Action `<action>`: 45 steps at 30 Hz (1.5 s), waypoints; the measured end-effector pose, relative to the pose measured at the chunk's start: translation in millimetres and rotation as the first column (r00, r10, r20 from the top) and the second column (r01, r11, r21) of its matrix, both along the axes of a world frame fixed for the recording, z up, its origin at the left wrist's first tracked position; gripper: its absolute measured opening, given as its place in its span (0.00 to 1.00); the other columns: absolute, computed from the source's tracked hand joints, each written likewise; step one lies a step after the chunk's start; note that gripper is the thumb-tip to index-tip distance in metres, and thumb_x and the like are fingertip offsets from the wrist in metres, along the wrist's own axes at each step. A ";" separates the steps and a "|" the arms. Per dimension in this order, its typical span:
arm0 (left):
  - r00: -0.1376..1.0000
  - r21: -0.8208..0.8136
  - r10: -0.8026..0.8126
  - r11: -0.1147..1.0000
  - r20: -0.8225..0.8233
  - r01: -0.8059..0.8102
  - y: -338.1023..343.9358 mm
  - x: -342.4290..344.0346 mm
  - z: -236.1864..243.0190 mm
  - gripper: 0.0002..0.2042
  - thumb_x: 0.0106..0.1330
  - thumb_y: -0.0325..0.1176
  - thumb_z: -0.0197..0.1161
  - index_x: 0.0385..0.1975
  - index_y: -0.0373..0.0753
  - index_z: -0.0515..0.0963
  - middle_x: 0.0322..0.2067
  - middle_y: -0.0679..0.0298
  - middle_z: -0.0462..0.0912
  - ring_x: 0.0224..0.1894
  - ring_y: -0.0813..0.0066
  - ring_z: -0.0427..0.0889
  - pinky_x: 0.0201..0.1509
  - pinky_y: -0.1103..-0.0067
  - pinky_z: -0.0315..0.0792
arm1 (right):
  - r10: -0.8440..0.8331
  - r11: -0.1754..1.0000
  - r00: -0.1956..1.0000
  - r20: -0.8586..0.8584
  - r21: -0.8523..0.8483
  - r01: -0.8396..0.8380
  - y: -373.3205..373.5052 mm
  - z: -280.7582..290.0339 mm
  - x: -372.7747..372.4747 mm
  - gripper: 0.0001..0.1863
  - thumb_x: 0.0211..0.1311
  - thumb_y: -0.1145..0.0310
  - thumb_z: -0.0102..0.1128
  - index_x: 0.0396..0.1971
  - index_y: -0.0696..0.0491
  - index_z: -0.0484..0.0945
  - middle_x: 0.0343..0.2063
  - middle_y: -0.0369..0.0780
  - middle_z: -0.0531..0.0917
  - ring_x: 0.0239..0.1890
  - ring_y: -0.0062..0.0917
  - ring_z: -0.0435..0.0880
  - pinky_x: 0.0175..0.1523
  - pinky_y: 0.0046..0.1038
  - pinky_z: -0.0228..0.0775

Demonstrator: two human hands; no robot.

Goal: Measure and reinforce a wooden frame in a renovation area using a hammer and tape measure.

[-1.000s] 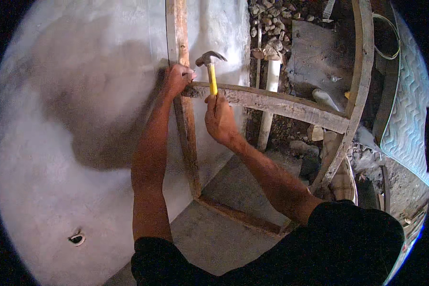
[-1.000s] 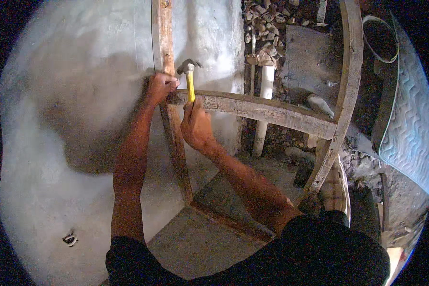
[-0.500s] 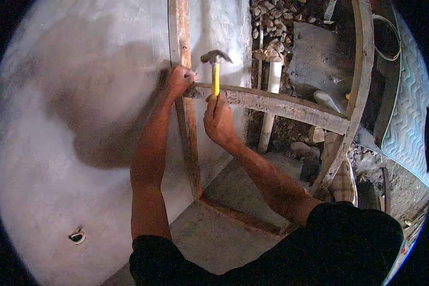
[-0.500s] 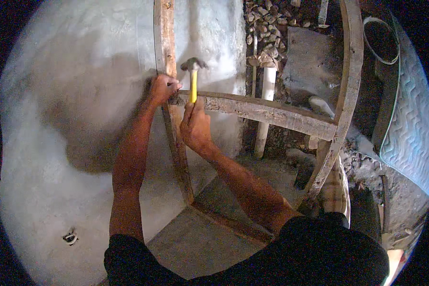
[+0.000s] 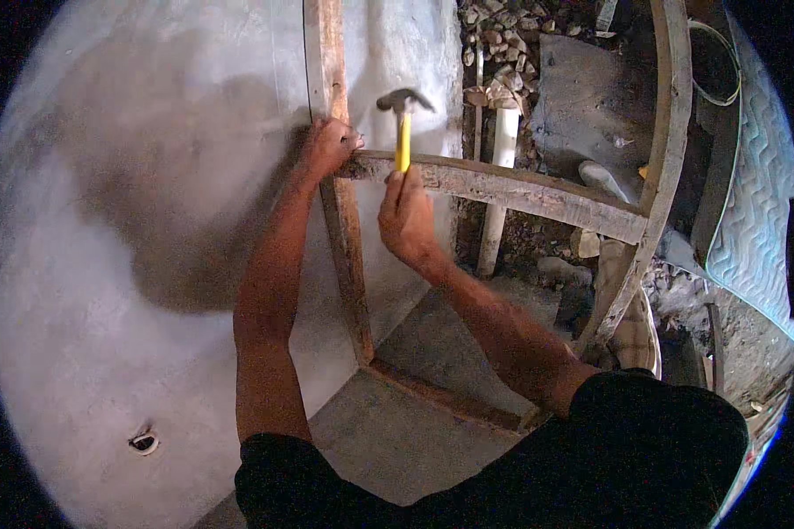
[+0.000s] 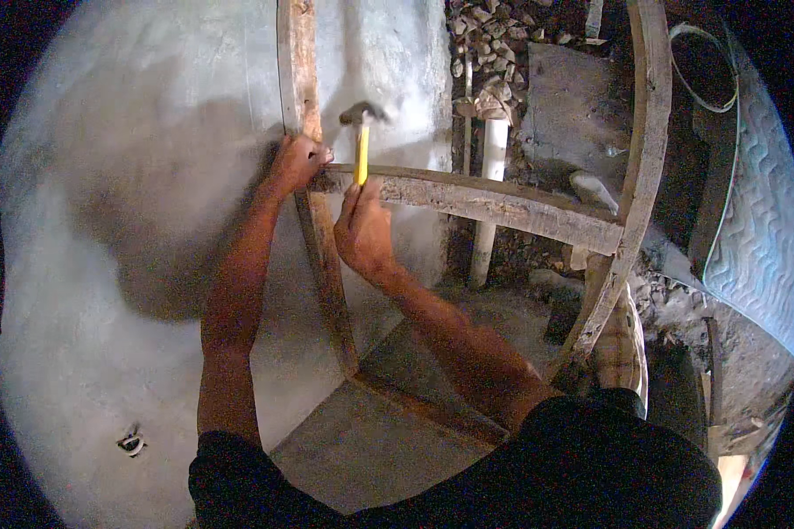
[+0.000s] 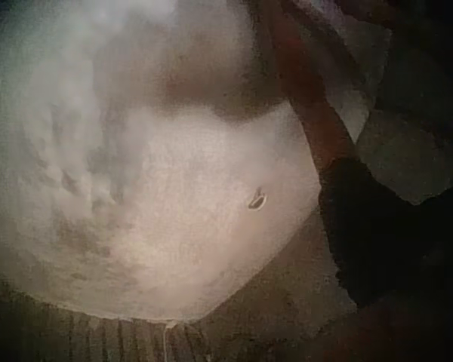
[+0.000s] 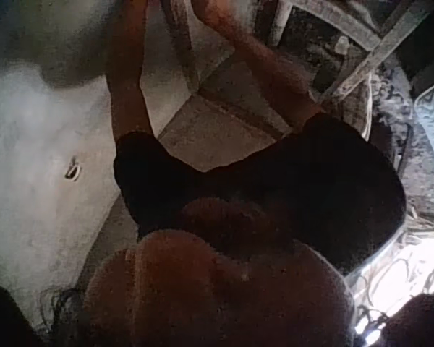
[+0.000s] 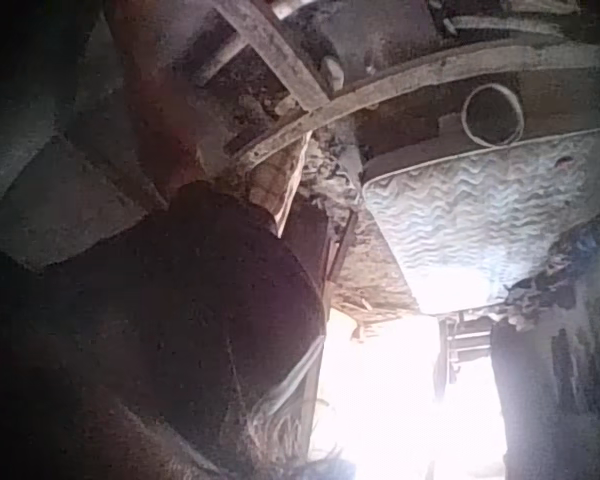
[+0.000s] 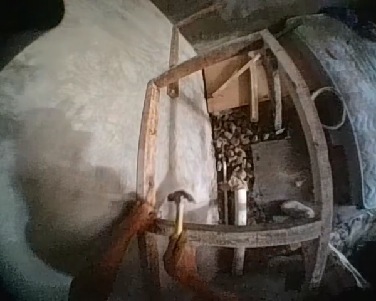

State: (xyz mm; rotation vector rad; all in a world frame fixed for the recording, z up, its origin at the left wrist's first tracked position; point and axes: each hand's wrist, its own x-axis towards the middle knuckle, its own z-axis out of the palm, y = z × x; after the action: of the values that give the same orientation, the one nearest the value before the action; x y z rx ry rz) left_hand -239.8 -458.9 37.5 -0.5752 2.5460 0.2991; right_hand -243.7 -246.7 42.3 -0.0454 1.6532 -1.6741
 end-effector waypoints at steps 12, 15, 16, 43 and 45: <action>0.990 -0.063 0.073 0.996 0.124 -0.066 9.3 -0.7 -11.1 0.11 0.49 0.38 0.65 0.24 0.36 0.78 0.33 0.51 0.76 0.41 0.53 0.72 0.48 0.65 0.64 | 0.020 0.999 0.999 -0.045 -0.042 -0.022 2.5 -17.6 17.2 0.08 0.64 0.68 0.38 0.34 0.59 0.60 0.15 0.51 0.71 0.18 0.47 0.73 0.21 0.40 0.62; 0.966 -0.026 -0.033 0.999 0.258 0.041 1.0 4.1 -2.2 0.10 0.50 0.36 0.64 0.28 0.38 0.79 0.34 0.50 0.76 0.42 0.53 0.72 0.49 0.65 0.64 | 0.102 0.994 0.985 -0.142 -0.015 -0.105 -1.8 -17.7 18.7 0.09 0.64 0.67 0.38 0.33 0.59 0.61 0.15 0.50 0.71 0.18 0.47 0.73 0.21 0.40 0.62; 0.966 -0.026 -0.030 0.999 0.257 0.038 1.3 6.4 -1.5 0.10 0.50 0.36 0.64 0.28 0.38 0.79 0.34 0.50 0.76 0.42 0.53 0.72 0.49 0.65 0.64 | 0.051 0.998 0.993 -0.109 0.030 -0.048 -0.7 -13.4 16.3 0.10 0.64 0.66 0.39 0.32 0.59 0.61 0.15 0.51 0.71 0.18 0.47 0.73 0.21 0.40 0.61; -0.290 0.758 0.927 -0.010 -0.237 -0.652 281.2 77.1 -29.4 0.19 0.59 0.41 0.59 0.43 0.35 0.65 0.27 0.61 0.74 0.29 0.76 0.74 0.32 0.77 0.70 | 0.283 0.883 0.932 0.227 -0.442 -0.161 209.2 9.4 -90.6 0.07 0.60 0.69 0.50 0.36 0.51 0.64 0.15 0.29 0.65 0.12 0.12 0.60 0.15 0.17 0.52; -0.084 0.635 0.902 0.229 -0.423 -0.738 335.9 82.6 -47.8 0.19 0.59 0.41 0.58 0.44 0.35 0.64 0.28 0.60 0.74 0.29 0.74 0.74 0.32 0.77 0.71 | 0.242 0.855 0.938 0.249 -0.511 -0.085 223.6 1.6 -118.5 0.09 0.62 0.67 0.46 0.40 0.52 0.62 0.15 0.30 0.64 0.10 0.12 0.59 0.12 0.17 0.51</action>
State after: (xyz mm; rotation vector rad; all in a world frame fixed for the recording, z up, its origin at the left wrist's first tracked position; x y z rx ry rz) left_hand -157.2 -123.0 -10.4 -2.4483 2.2385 1.5558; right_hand -362.2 -23.1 43.9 -0.1669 0.9333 -1.8236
